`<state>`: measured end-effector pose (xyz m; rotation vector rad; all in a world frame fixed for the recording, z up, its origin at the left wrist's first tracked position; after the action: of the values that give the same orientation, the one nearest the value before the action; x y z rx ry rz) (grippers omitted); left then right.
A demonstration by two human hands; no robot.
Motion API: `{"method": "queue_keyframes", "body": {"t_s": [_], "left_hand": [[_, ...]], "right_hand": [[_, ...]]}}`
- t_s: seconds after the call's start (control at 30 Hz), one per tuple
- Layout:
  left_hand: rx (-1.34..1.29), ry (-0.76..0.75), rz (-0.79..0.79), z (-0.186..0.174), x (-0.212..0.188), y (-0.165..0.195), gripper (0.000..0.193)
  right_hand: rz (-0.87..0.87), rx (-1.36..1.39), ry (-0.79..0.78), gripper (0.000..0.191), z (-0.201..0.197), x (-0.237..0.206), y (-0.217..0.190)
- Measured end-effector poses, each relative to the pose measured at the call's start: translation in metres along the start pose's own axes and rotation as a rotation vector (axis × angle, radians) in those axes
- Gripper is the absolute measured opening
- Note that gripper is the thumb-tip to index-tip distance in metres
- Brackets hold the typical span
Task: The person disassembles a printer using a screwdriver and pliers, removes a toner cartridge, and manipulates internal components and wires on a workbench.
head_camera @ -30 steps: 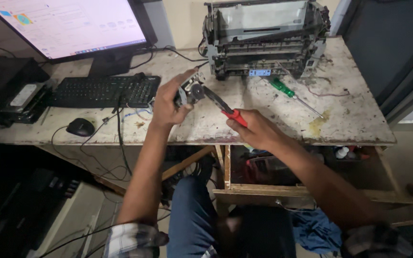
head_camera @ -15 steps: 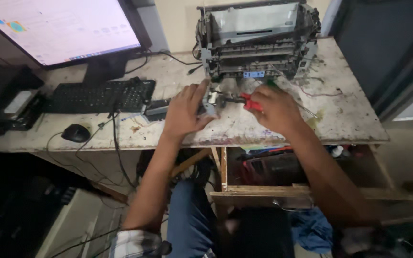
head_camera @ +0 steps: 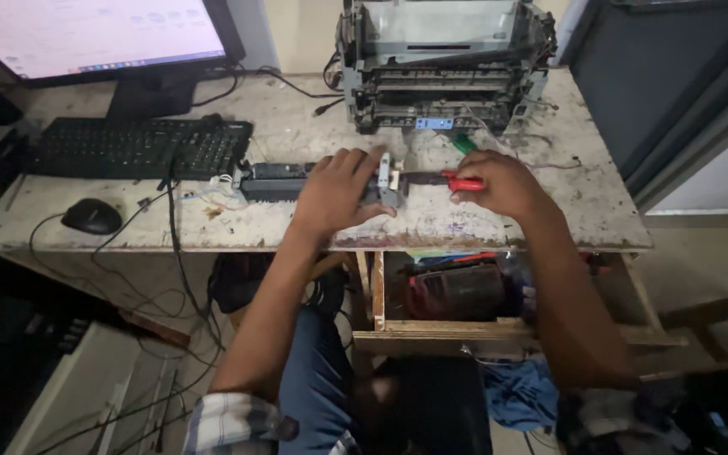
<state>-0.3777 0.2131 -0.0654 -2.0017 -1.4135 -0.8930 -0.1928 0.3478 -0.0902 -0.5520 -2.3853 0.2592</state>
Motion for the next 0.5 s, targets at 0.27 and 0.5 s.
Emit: {"method": "queue_keyframes", "body": {"t_s": [0.27,0.5], "left_hand": [[0.052,-0.031,0.006,0.004,0.000,0.009,0.101],[0.037,0.048,-0.005,0.032,0.011,0.039,0.100]], "right_hand": [[0.009,-0.080,0.075,0.034,-0.006,0.005,-0.007],[0.036,0.193,0.302,0.028,-0.001,0.015,-0.037]]}}
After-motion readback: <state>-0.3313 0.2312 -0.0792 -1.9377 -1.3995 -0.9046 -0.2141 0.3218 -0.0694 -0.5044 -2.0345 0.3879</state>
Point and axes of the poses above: each hand's wrist, its own x-axis towards the middle knuckle, its own z-axis out of the palm, y = z × x, the point moved 9 cm from there along x, towards the middle knuckle, and after that the axes turned 12 degrees about y, right-handed, at the moved point
